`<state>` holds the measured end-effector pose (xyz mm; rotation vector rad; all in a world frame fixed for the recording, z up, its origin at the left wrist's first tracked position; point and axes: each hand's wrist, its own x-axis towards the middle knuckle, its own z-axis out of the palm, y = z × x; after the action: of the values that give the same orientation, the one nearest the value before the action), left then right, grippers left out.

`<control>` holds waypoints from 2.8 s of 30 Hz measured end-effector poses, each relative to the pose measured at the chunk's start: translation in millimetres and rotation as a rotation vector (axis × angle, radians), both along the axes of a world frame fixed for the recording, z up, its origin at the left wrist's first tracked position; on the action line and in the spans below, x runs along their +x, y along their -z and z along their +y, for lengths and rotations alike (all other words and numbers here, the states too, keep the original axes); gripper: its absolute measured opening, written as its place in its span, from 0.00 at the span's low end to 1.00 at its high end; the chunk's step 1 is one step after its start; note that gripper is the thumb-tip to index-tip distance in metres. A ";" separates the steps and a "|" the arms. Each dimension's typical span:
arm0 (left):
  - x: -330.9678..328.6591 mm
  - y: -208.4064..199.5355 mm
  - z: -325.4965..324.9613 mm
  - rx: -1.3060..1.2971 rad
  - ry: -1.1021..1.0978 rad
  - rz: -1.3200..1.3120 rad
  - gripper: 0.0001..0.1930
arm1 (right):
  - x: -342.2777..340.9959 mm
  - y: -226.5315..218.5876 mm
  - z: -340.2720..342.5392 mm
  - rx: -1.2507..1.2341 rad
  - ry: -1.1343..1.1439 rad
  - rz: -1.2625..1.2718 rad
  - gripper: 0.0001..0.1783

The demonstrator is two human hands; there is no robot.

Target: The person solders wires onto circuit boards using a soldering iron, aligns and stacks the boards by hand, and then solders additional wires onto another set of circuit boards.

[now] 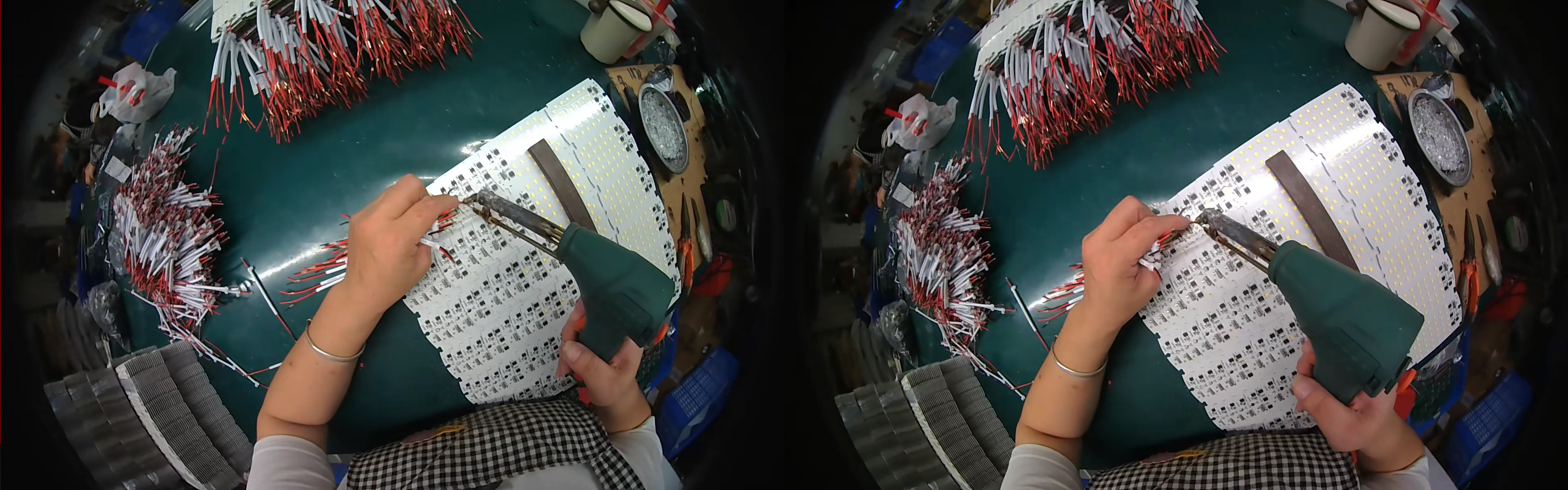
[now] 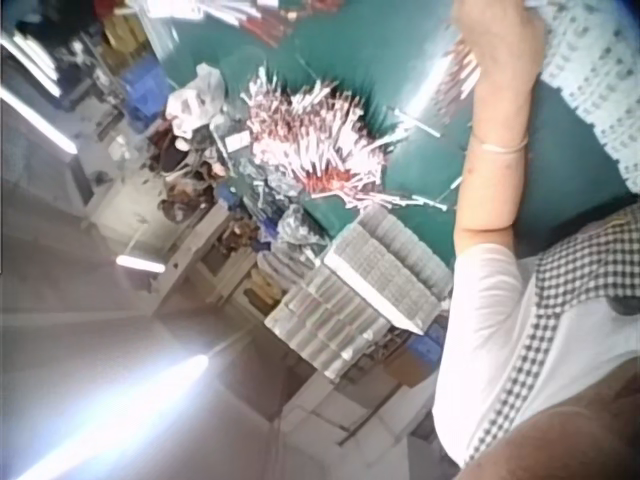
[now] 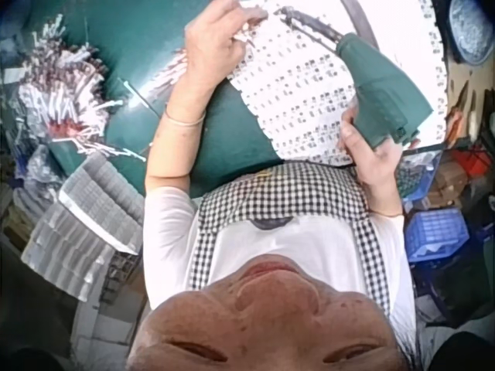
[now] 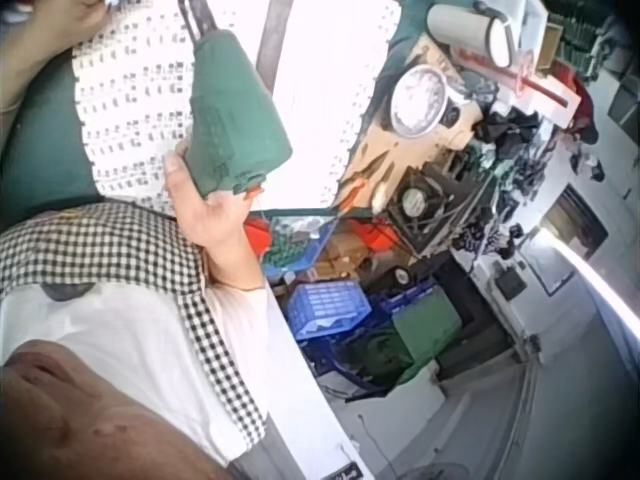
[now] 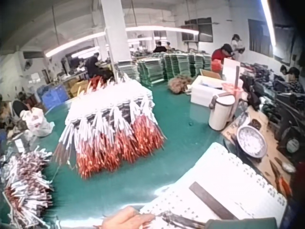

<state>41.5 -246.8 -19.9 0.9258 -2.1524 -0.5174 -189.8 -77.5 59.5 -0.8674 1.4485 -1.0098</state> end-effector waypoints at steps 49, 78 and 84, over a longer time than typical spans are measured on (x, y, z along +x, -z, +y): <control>-23.4 -22.3 -3.2 0.062 -0.168 -0.069 0.12 | -16.3 -27.0 -25.7 -0.135 0.348 -0.062 0.40; -22.2 -12.8 -4.8 -0.178 -0.064 -0.131 0.26 | -21.8 -6.8 -18.0 -0.085 0.251 -0.061 0.40; -19.6 -14.1 -4.9 -0.158 -0.033 -0.137 0.23 | -22.0 -6.5 -19.8 -0.061 0.214 -0.085 0.39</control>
<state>21.9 -251.7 -5.8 0.9302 -2.2599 -0.2694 -211.8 -97.3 66.0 -0.7138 1.4659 -1.2413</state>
